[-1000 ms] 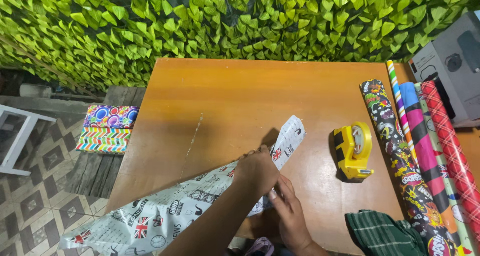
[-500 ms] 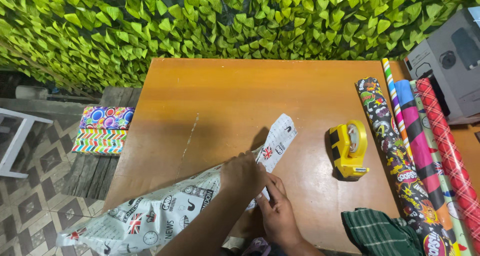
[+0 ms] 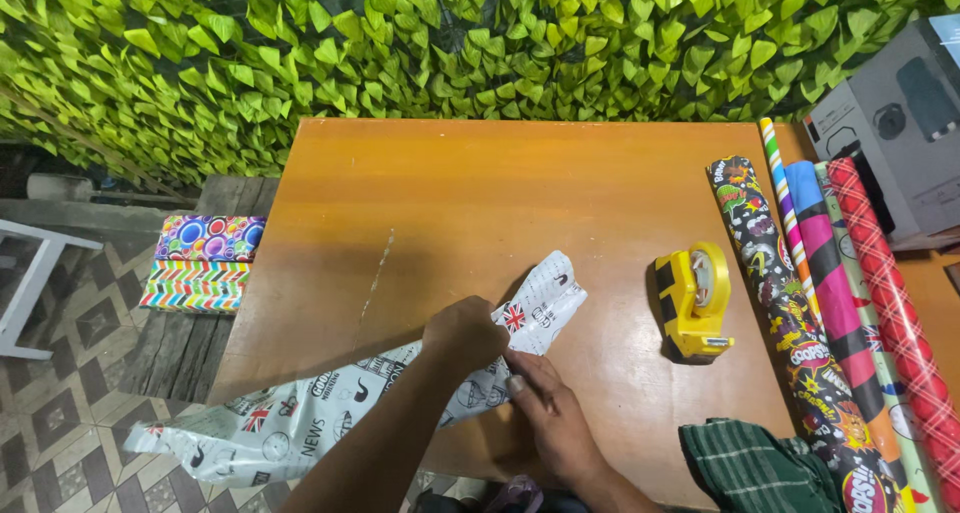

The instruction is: The person wraps a long cylindrical object with patterned wrapping paper on a wooden table. They fold the paper around the object, crease the edges, and secure the seam with clear tape from a yellow dispenser. The person then folds and tapes the ends to close the package.

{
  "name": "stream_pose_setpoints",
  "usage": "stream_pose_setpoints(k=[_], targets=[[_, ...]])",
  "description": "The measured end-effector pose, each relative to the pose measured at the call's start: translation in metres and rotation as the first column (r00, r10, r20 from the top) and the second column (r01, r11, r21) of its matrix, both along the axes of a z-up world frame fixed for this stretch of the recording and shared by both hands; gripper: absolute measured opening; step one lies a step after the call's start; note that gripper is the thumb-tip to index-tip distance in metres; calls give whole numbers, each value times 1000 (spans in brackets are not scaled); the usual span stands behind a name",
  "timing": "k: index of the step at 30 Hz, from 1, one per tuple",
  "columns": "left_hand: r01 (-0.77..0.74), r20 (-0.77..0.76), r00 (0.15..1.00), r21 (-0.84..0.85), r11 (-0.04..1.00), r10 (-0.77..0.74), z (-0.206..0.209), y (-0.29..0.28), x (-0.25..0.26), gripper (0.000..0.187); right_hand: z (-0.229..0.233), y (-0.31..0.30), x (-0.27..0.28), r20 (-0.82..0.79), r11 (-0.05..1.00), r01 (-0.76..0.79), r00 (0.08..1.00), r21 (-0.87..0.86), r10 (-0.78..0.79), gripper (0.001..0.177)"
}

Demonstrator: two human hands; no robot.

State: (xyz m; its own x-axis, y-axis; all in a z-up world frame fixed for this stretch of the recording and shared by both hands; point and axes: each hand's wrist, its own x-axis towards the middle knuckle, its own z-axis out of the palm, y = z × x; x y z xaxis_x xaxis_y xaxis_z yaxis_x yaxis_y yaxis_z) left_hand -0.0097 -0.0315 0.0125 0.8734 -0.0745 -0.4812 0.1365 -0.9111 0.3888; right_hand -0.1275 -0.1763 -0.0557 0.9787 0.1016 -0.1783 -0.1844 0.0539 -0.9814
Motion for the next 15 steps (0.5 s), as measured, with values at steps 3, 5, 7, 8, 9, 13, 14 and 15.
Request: stream_pose_setpoints(k=[3, 5, 7, 8, 9, 13, 14, 15], targets=[[17, -117, 993, 34, 999, -13, 10, 4, 12, 30, -26, -10, -2, -149, 981, 183, 974, 60, -173, 37], [24, -149, 989, 40, 999, -18, 18, 6, 15, 30, -39, -11, 0, -262, 957, 286, 929, 51, -263, 39], [64, -121, 991, 9, 998, -62, 27, 10, 16, 30, -42, -12, 6, -268, 919, 368, 908, 138, -323, 42], [84, -105, 991, -6, 996, -84, 33, 11, 17, 30, -39, -13, 11, -272, 895, 407, 895, 181, -353, 45], [71, -89, 993, -35, 997, -74, 39, 13, 17, 30, -32, -15, 14, -275, 902, 367, 913, 228, -302, 45], [29, -39, 998, -258, 966, -41, 65, 24, 17, 30, 14, -19, 31, -320, 805, 266, 942, 530, -101, 43], [22, -30, 999, -336, 942, -34, 72, 26, 19, 31, 27, -19, 39, -334, 737, 259, 941, 624, -48, 43], [22, 14, 1000, -417, 909, -18, 79, 27, 23, 31, 40, -19, 49, -318, 721, 245, 947, 648, -36, 41]])
